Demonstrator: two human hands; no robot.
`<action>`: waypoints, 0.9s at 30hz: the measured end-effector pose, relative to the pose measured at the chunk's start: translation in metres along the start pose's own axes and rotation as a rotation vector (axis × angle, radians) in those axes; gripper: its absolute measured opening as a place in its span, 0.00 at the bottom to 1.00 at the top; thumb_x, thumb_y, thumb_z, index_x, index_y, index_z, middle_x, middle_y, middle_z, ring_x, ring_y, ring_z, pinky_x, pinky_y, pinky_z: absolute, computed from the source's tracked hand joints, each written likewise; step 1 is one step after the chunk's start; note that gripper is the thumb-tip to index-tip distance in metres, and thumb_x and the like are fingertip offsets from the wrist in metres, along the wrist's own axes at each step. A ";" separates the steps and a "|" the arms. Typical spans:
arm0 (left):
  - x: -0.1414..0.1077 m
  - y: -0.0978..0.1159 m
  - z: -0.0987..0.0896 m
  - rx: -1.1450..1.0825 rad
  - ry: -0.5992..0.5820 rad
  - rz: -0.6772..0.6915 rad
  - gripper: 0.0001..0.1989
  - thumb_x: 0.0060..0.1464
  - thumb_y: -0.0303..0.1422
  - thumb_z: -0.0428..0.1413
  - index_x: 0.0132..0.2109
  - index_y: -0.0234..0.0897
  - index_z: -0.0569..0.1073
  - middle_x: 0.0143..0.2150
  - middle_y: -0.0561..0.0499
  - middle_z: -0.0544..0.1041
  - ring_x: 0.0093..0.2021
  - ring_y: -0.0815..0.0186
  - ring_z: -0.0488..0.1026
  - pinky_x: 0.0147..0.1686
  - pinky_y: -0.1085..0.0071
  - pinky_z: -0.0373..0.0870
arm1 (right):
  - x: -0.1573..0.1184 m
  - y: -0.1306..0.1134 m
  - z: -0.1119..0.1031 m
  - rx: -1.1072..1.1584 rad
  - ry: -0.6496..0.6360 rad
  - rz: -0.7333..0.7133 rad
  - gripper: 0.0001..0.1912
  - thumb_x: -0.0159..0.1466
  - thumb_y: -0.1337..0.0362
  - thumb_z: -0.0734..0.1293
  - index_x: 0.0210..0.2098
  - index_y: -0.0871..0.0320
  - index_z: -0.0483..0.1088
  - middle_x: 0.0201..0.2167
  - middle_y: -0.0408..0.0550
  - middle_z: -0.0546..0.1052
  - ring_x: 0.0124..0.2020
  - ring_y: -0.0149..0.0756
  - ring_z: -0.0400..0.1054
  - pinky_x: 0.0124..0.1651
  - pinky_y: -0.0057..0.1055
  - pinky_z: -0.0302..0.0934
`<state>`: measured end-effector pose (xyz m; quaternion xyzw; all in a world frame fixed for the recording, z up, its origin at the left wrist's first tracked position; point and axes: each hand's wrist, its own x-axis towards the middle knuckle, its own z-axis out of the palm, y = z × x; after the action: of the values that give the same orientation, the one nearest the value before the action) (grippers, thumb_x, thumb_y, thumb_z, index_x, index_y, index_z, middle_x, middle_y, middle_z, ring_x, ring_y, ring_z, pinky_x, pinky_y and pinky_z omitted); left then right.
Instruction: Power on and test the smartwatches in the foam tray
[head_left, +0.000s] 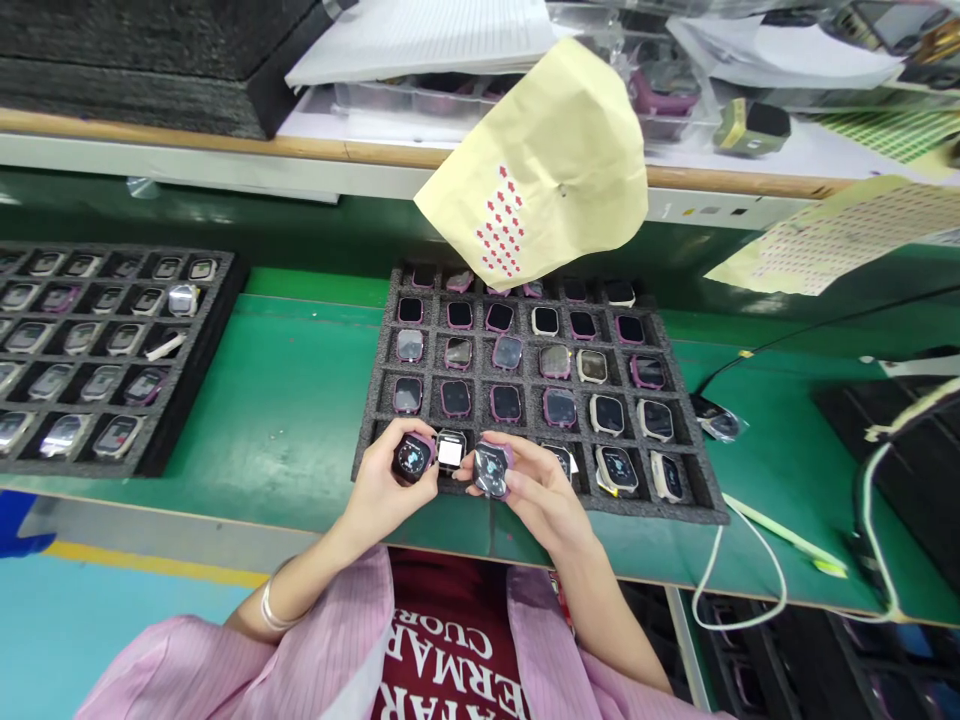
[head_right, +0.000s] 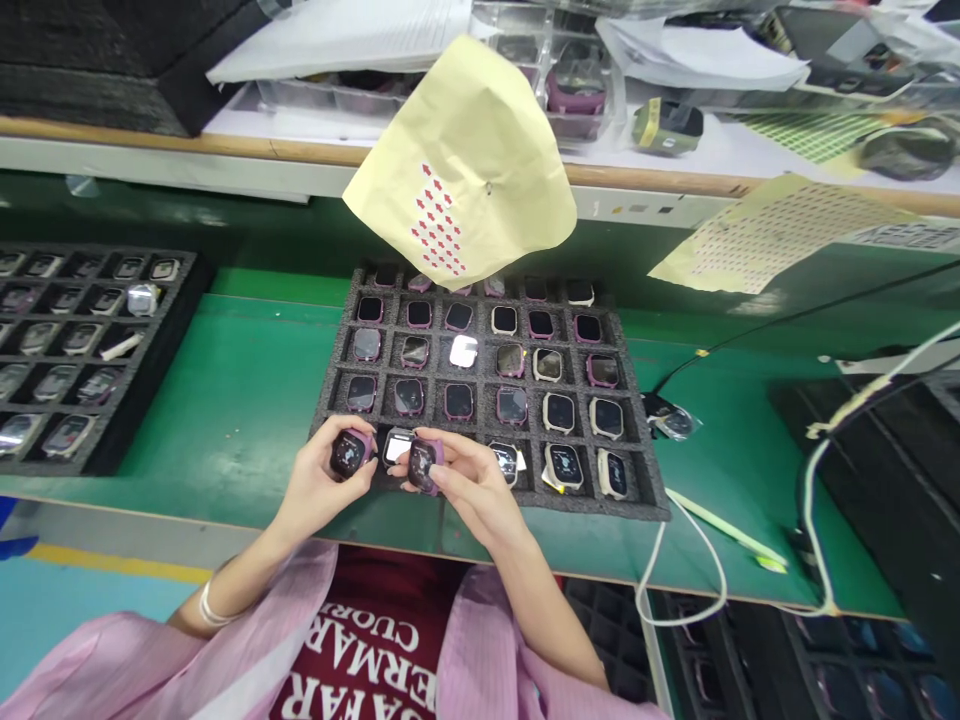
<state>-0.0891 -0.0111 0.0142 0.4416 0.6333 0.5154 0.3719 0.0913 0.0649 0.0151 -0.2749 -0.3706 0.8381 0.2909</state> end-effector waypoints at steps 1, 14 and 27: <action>0.000 -0.001 0.000 0.005 -0.003 0.011 0.13 0.47 0.22 0.56 0.41 0.38 0.69 0.37 0.52 0.72 0.39 0.63 0.71 0.40 0.71 0.66 | 0.000 0.001 0.000 0.003 -0.004 -0.005 0.19 0.56 0.59 0.75 0.47 0.54 0.76 0.39 0.52 0.81 0.41 0.48 0.77 0.47 0.49 0.71; 0.005 0.001 -0.001 0.044 -0.083 0.121 0.11 0.46 0.20 0.52 0.37 0.38 0.66 0.36 0.52 0.69 0.38 0.64 0.67 0.42 0.69 0.63 | 0.001 0.002 0.000 -0.127 0.025 -0.023 0.18 0.56 0.64 0.75 0.47 0.53 0.77 0.38 0.50 0.82 0.39 0.43 0.77 0.42 0.35 0.70; -0.003 0.009 -0.005 0.043 -0.074 0.109 0.10 0.46 0.20 0.53 0.37 0.37 0.66 0.36 0.52 0.68 0.36 0.66 0.66 0.38 0.71 0.63 | -0.004 0.000 0.003 -0.142 -0.013 -0.055 0.17 0.58 0.65 0.74 0.47 0.52 0.77 0.38 0.50 0.82 0.38 0.41 0.77 0.39 0.32 0.70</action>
<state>-0.0906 -0.0152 0.0237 0.5019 0.6051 0.5046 0.3568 0.0918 0.0604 0.0175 -0.2792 -0.4383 0.8033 0.2910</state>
